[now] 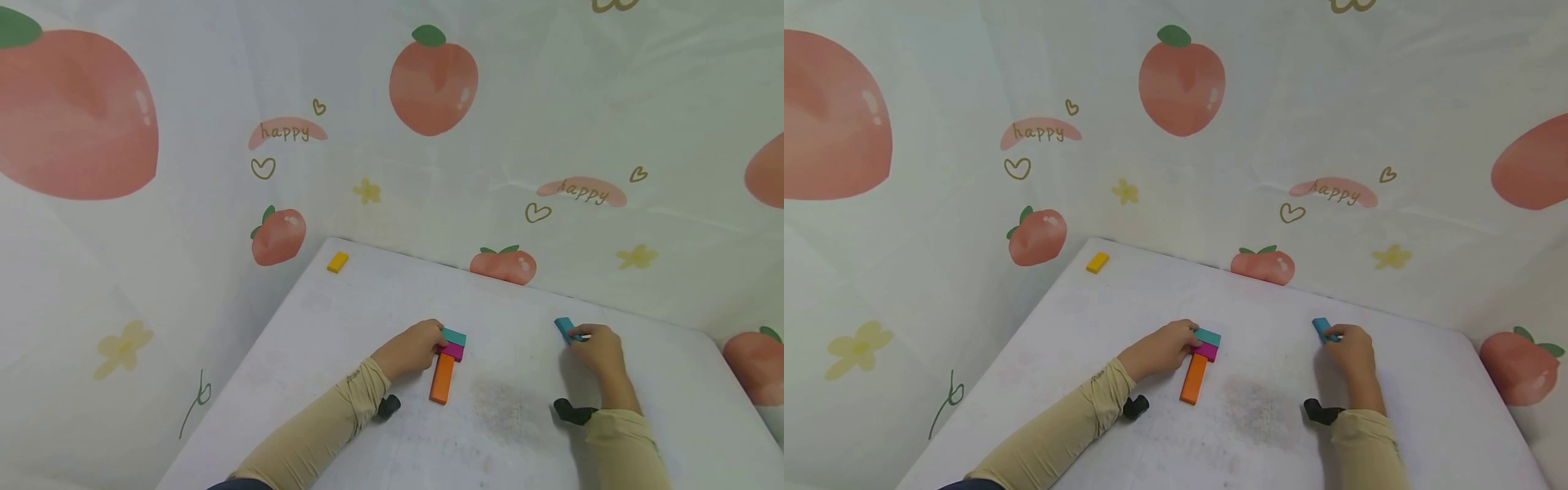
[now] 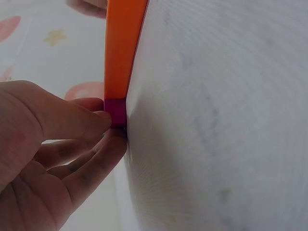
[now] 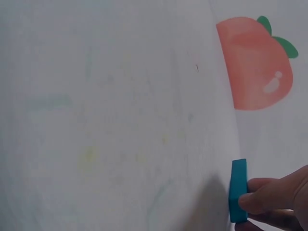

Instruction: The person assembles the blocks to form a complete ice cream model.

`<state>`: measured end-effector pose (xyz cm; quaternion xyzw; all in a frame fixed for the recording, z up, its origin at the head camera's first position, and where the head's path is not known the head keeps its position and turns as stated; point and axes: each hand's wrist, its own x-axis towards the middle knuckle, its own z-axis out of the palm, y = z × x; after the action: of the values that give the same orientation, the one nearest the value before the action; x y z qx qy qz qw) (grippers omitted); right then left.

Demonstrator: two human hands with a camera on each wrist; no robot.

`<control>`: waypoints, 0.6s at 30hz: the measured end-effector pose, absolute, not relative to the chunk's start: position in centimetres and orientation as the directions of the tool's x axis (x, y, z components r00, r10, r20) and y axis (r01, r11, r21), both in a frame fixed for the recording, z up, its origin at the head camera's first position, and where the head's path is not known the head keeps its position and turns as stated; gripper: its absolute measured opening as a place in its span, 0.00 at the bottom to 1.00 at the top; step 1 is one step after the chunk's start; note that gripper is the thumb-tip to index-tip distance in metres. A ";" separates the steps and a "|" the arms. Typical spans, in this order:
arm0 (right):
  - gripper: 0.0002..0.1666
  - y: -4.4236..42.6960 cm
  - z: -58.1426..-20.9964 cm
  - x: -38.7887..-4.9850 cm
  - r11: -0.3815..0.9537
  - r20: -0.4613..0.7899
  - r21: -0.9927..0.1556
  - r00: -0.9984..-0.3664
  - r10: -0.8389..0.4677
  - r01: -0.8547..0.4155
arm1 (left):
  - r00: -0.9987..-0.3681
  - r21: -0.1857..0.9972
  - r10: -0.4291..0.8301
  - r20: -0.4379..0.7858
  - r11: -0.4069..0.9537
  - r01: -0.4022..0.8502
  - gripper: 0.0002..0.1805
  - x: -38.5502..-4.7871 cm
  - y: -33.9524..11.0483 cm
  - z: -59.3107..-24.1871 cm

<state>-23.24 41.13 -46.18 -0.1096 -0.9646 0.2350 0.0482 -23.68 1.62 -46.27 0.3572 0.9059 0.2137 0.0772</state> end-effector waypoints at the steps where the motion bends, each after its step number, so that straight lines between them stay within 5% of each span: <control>1: 0.21 40.9 -46.2 -23.3 0.865 0.044 -0.467 -0.972 0.229 0.183 | -0.734 0.445 0.679 0.012 0.654 0.612 0.13 -23.7 1.6 -46.3; 18: 0.17 36.0 -46.3 -24.1 0.850 0.020 -0.503 -0.982 0.189 0.153 | -0.742 0.444 0.670 0.002 0.665 0.601 0.13 -23.8 1.7 -46.6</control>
<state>-24.12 36.00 -46.28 -0.0888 -0.9613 0.2586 0.0343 -23.79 1.73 -46.63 0.3496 0.9087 0.2132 0.0809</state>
